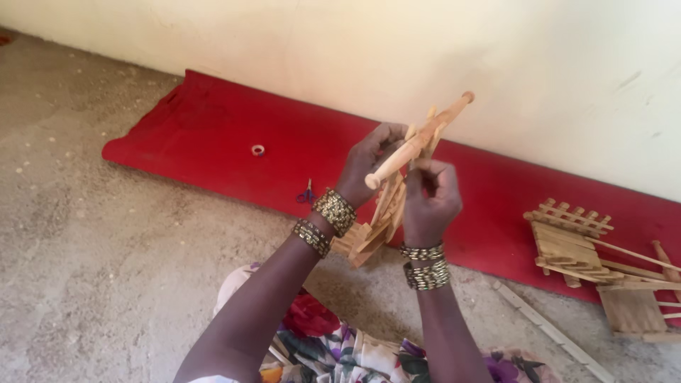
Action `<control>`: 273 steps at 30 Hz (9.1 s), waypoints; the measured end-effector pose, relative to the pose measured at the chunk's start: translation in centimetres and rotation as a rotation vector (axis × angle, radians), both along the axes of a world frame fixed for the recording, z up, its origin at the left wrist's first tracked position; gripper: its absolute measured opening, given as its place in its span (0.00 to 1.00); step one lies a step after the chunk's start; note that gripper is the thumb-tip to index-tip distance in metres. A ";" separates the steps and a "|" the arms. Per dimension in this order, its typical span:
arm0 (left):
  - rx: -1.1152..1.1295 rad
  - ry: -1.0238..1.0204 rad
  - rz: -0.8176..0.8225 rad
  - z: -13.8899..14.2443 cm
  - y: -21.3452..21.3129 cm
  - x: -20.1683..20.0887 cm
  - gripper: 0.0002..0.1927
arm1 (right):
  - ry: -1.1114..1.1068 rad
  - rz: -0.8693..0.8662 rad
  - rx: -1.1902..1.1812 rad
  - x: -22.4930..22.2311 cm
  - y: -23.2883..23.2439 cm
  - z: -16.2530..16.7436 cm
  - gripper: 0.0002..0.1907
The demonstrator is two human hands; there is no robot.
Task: The person sits on the floor and assembles a small wooden toy structure, fitting a long wooden spindle piece into the frame and pressing the parts together by hand. They reposition the toy and adjust the fitted pieces, with other wooden toy parts and scissors lying on the red mat nearby.
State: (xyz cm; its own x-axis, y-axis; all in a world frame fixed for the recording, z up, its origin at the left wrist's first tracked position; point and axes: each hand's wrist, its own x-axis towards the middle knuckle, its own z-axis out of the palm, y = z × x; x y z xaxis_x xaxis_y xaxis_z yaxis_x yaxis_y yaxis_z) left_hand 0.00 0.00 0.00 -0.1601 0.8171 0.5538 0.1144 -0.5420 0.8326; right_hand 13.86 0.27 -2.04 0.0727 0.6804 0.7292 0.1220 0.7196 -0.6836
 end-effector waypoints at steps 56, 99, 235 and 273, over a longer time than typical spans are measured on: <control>0.166 0.062 0.132 2.2 -4.8 1.5 0.24 | -0.144 -0.119 0.212 2.0 -1.1 3.0 0.05; 0.078 -0.005 0.260 2.7 -10.5 1.4 0.12 | -0.350 -0.122 0.136 1.7 -1.1 7.0 0.06; -0.094 0.691 0.124 7.3 -1.4 1.4 0.30 | -0.164 0.079 0.032 3.8 4.2 7.5 0.06; -0.037 0.694 0.127 7.8 -2.6 0.7 0.30 | 0.113 -0.024 -0.164 1.2 2.1 1.2 0.04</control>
